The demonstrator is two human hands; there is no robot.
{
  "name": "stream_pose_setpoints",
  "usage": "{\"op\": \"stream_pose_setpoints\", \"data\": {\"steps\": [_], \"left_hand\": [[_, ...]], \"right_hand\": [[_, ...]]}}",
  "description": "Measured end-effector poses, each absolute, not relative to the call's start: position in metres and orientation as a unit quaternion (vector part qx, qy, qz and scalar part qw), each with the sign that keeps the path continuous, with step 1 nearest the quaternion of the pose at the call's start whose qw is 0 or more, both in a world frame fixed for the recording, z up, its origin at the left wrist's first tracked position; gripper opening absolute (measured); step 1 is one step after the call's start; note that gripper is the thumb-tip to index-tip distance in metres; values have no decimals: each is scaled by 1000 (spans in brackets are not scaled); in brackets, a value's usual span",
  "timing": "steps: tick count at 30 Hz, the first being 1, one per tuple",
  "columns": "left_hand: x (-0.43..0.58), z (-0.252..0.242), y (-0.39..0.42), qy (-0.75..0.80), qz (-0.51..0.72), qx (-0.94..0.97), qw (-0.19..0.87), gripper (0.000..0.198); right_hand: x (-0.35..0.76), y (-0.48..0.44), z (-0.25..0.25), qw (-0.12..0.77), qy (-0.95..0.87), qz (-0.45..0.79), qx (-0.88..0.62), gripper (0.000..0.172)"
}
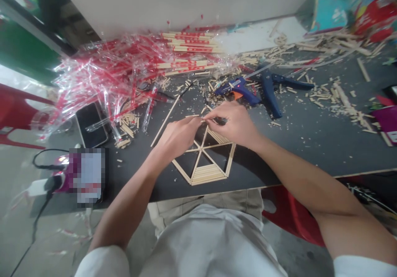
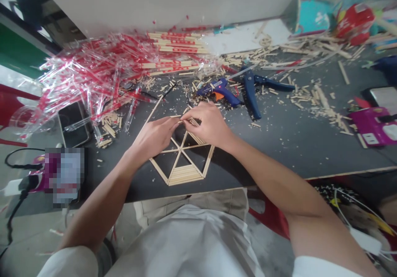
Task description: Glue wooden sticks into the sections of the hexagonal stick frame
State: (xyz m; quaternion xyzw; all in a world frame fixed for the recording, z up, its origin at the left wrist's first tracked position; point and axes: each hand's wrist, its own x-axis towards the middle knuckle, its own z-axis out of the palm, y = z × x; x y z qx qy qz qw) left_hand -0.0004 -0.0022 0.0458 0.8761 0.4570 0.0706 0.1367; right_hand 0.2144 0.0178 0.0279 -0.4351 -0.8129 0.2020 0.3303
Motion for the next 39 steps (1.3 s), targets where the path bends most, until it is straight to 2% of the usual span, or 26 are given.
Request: {"op": "stream_pose_setpoints", "data": {"steps": [12,33,39], "left_hand": [[-3,31,-5,462,105,876,95,37],[2,33,-9,472,125,863,130,39],[3,33,-8,467,130,861,155,40]], "right_hand": [[214,17,27,341,-808,204,-435,14],[209,15,27,360,-795,187,-450,15],[212,16,26,341,-801,194,-453,14]]}}
